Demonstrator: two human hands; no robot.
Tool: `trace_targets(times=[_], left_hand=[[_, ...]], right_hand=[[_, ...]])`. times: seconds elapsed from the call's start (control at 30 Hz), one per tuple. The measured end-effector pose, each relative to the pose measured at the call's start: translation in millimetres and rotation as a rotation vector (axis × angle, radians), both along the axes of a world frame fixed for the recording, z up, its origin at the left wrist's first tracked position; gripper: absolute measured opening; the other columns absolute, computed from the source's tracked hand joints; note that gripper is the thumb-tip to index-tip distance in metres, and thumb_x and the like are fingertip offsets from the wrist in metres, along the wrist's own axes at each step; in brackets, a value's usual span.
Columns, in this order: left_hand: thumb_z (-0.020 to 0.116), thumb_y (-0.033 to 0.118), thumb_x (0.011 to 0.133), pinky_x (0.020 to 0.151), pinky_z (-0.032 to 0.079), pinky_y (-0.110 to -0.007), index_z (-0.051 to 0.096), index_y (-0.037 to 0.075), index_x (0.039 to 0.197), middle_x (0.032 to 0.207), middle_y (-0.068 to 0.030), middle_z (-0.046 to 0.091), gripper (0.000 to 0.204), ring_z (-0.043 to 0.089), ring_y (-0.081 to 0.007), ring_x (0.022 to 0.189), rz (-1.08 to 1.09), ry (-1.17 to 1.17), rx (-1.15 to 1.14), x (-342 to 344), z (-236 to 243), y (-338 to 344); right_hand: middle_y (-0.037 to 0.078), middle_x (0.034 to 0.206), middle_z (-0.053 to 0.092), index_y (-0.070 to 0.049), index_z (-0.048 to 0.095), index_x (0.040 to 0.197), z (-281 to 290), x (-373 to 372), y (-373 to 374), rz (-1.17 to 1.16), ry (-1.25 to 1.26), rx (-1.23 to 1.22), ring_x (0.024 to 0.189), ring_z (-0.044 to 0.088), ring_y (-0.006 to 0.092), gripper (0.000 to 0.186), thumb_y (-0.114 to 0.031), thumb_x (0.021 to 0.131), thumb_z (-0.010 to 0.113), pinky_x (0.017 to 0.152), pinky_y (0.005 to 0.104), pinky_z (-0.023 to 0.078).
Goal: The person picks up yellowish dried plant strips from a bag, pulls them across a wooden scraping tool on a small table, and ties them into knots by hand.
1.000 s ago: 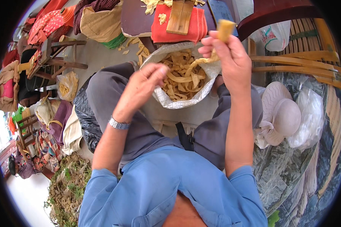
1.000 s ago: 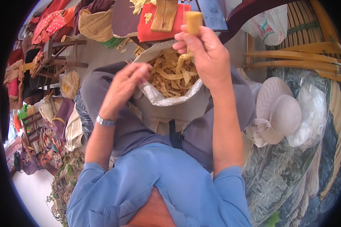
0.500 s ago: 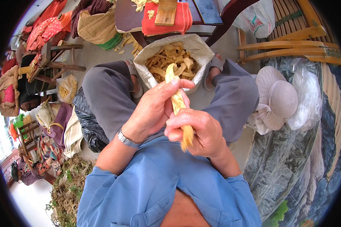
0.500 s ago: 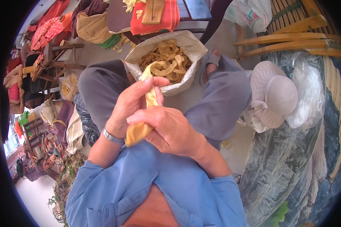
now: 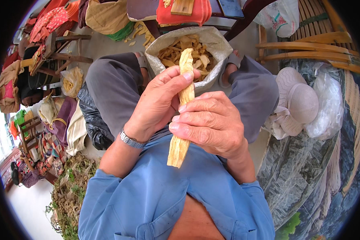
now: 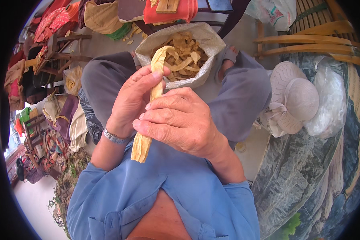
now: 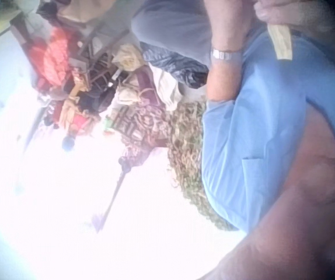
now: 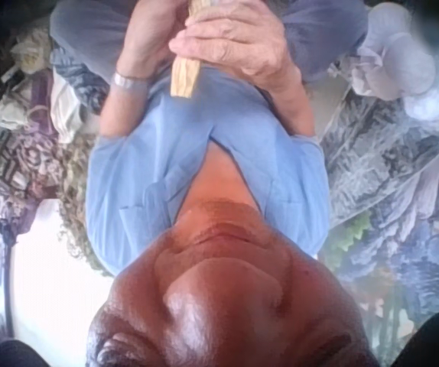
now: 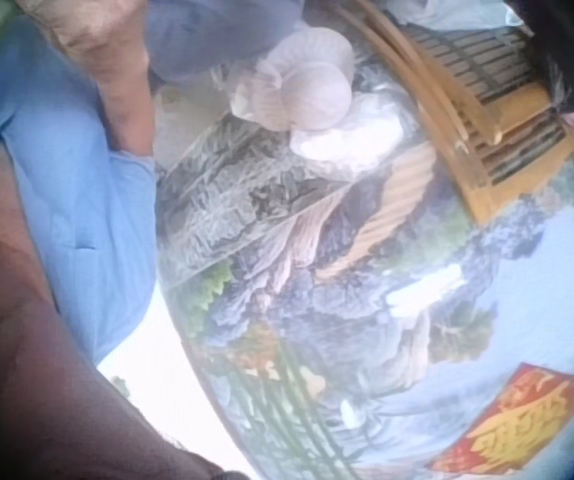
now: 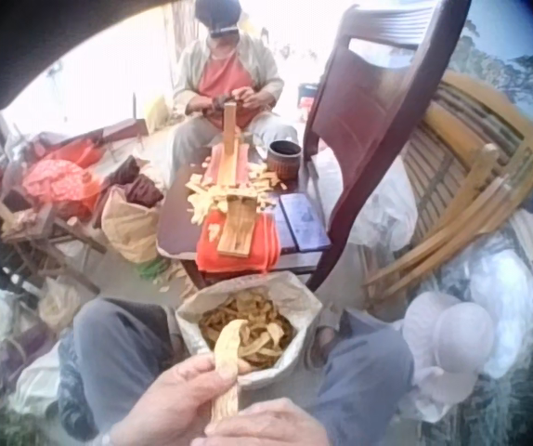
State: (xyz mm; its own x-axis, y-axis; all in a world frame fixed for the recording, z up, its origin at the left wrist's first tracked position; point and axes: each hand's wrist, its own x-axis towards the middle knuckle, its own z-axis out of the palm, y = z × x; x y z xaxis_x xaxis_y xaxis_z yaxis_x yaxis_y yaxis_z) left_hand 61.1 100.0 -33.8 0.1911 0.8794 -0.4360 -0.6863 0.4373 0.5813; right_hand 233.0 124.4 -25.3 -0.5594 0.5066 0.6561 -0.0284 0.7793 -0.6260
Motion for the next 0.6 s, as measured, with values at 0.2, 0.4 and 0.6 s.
trace_targets(times=[0.2, 0.4, 0.6], left_hand=[[0.056, 0.017, 0.104, 0.084, 0.049, -0.023, 0.060, 0.000, 0.125, 0.103, -0.0015, 0.065, 0.027, 0.058, -0.0060, 0.094, -0.174, 0.357, 0.153, 8.2, -0.5, -8.0], [0.060, 0.007, 0.094, 0.079, 0.051, -0.031, 0.063, 0.000, 0.111, 0.094, -0.0057, 0.067, 0.018, 0.061, -0.0131, 0.087, -0.496, 0.720, 0.391, -7.0, 11.1, -11.3], [0.062, -0.003, 0.084, 0.076, 0.051, -0.037, 0.064, 0.000, 0.101, 0.098, -0.0152, 0.063, 0.017, 0.062, -0.0321, 0.089, -0.609, 1.145, 0.713, -21.2, 20.9, -2.3]], right_hand=[[0.001, 0.086, 0.072, -0.011, 0.075, 0.098, 7.2, -1.3, 5.9, 0.072, 0.023, -0.088, 0.080, 0.068, 0.0196, 0.027, -0.013, 0.071, 0.080, 0.070, 0.0309, 0.049], [0.009, 0.088, 0.073, 0.001, 0.071, 0.099, -8.5, -6.3, 30.9, -0.071, 0.057, -0.240, 0.076, 0.067, 0.0172, 0.015, -0.012, 0.091, 0.071, 0.070, 0.0308, 0.053], [0.007, 0.089, 0.070, 0.003, 0.067, 0.100, -24.5, -5.6, 16.5, -0.144, -0.035, -0.942, 0.079, 0.060, 0.0083, 0.033, -0.026, 0.106, 0.052, 0.069, 0.0276, 0.050]])
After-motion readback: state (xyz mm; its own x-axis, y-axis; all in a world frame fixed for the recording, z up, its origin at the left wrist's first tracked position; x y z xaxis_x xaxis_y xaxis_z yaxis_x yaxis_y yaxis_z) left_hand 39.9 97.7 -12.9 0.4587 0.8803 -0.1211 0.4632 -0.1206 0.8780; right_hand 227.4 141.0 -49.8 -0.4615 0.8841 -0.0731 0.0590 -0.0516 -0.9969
